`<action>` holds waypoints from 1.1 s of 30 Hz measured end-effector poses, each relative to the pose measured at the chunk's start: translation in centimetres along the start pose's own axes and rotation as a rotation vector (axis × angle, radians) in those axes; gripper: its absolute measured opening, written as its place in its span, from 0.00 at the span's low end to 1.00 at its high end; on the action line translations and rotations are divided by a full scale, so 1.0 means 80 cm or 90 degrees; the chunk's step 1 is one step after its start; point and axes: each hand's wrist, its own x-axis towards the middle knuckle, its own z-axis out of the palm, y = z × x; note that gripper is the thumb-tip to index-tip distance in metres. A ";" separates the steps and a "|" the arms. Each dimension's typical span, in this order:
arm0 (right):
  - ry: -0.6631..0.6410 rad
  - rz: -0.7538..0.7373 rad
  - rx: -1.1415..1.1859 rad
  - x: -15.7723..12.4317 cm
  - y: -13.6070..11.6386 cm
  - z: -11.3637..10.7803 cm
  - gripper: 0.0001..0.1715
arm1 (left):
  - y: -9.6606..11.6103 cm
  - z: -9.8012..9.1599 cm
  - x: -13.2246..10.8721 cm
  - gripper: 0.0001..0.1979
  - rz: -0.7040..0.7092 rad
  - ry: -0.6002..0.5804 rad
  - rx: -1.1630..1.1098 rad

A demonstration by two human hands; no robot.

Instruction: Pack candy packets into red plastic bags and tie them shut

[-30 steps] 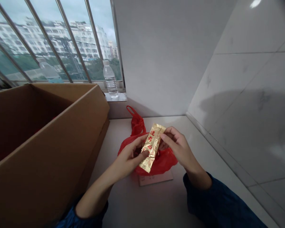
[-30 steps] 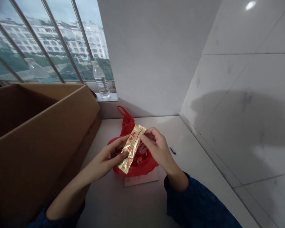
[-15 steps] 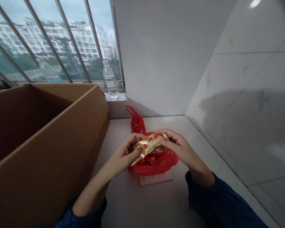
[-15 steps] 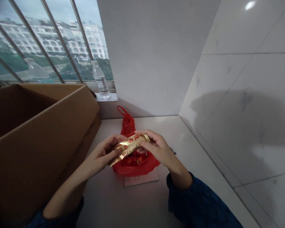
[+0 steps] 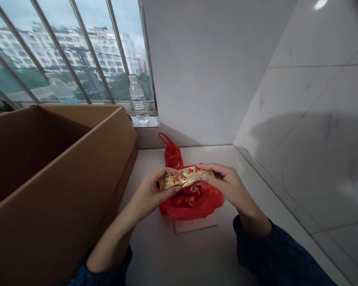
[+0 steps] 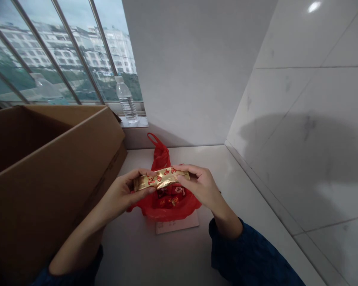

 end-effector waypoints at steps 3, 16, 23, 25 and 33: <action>0.011 -0.016 -0.001 0.000 -0.001 -0.001 0.12 | 0.000 0.000 0.000 0.15 0.004 0.025 -0.013; 0.038 -0.077 -0.029 -0.003 -0.009 -0.005 0.08 | -0.005 0.002 0.000 0.13 0.068 0.128 0.088; 0.040 -0.051 -0.049 -0.004 -0.010 -0.007 0.06 | -0.006 0.001 0.000 0.12 0.085 0.130 0.086; 0.039 -0.051 -0.052 -0.004 -0.010 -0.009 0.07 | -0.007 0.001 -0.001 0.11 0.096 0.137 0.084; 0.039 -0.145 -0.114 -0.006 -0.009 -0.015 0.07 | -0.001 0.001 -0.006 0.14 0.116 0.121 -0.076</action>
